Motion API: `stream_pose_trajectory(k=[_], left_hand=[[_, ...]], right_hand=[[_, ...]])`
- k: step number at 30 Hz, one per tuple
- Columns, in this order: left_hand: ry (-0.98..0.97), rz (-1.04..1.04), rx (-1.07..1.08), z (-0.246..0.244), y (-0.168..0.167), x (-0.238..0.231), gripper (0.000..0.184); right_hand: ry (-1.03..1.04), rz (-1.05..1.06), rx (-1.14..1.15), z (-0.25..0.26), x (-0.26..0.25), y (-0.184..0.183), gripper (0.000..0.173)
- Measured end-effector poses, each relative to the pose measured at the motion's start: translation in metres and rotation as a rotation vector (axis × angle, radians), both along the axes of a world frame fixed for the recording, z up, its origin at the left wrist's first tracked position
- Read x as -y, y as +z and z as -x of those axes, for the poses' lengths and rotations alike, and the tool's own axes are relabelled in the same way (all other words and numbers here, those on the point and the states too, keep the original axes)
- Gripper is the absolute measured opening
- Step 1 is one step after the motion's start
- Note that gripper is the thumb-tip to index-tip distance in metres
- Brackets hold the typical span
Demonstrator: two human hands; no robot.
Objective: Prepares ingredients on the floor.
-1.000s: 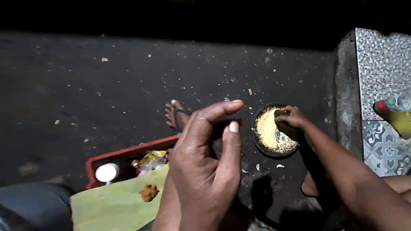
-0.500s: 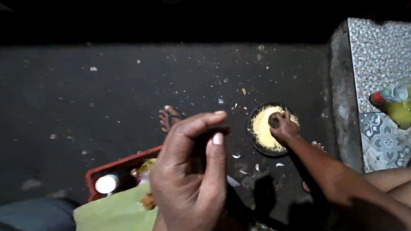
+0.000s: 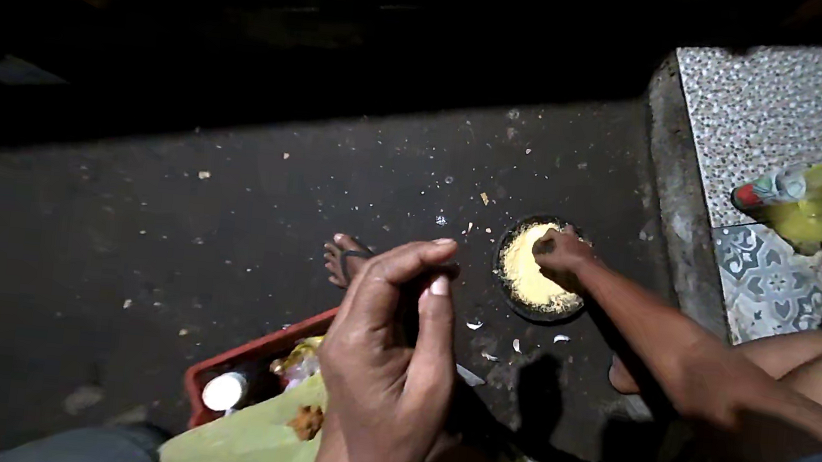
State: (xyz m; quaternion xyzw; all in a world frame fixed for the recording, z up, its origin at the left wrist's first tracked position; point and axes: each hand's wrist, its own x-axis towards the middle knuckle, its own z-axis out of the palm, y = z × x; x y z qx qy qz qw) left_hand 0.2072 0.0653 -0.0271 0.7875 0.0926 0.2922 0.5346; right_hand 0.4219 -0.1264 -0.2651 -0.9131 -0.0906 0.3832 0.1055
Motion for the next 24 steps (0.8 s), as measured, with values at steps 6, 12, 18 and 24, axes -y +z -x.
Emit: stream_pose_trajectory(k=[6,12,18,24], left_hand=[[0.019,-0.007,-0.008,0.006,0.001,-0.002,0.023],[0.013,0.016,-0.005,0.005,0.002,-0.002,0.021],[0.016,-0.042,-0.017,0.005,-0.005,-0.002,0.022],[0.001,-0.033,-0.019,0.008,-0.001,-0.009,0.024]], right_hand=[[-0.042,-0.021,0.028,0.004,0.031,0.002,0.062],[0.082,0.043,0.066,0.059,0.051,-0.009,0.058],[0.006,-0.002,0.108,0.031,0.028,-0.009,0.059],[0.181,0.057,0.06,0.066,0.051,-0.01,0.059]])
